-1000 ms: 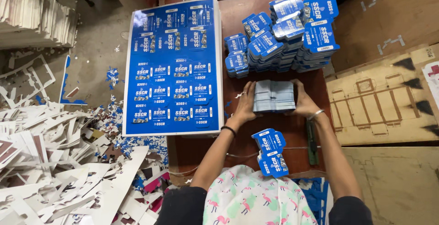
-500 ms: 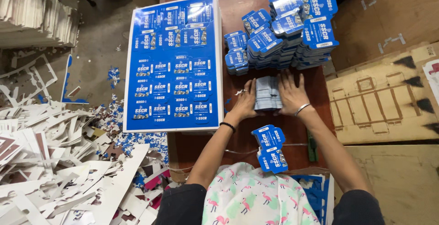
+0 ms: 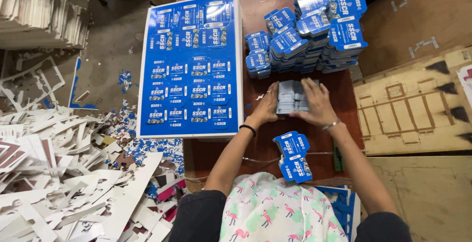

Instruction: The person organizes blue printed cards into stacks, then uses a thin clear plastic strip to wrap and secure a large bundle of the cards on a work table.

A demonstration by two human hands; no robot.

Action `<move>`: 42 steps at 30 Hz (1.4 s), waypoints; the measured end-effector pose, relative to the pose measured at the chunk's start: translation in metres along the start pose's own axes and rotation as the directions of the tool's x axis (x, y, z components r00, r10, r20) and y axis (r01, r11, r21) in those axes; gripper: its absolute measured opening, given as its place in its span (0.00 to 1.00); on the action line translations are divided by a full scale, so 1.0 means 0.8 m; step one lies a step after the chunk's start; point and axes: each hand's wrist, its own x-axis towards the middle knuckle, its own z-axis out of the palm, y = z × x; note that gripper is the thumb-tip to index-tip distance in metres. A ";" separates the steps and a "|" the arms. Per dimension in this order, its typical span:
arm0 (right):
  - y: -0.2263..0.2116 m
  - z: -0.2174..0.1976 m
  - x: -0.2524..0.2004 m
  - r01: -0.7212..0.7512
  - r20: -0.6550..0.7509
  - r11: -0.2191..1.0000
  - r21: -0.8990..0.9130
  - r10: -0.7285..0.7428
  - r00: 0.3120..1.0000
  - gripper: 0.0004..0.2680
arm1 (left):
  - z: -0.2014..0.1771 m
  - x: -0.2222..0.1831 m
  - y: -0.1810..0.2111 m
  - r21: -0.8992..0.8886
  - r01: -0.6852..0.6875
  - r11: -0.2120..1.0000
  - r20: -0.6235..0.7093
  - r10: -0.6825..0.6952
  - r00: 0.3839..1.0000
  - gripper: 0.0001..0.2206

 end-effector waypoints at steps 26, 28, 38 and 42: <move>-0.020 0.008 -0.018 -0.063 -0.023 0.996 -0.064 0.061 0.998 0.08 | 0.002 0.013 -0.018 -0.047 -0.105 0.993 0.090 0.109 0.990 0.71; -0.024 0.007 -0.018 -0.109 0.024 0.992 -0.068 0.111 0.994 0.08 | 0.003 0.013 -0.019 -0.050 -0.055 0.997 0.123 0.061 0.991 0.71; -0.020 -0.010 -0.019 -0.079 0.191 0.994 0.078 0.063 0.980 0.33 | 0.007 0.013 -0.018 -0.061 -0.055 0.997 0.075 0.060 0.995 0.71; -0.004 0.015 -0.017 -0.061 0.113 0.992 0.108 0.049 0.992 0.30 | -0.005 0.017 -0.010 -0.046 -0.011 0.999 0.094 0.015 0.995 0.72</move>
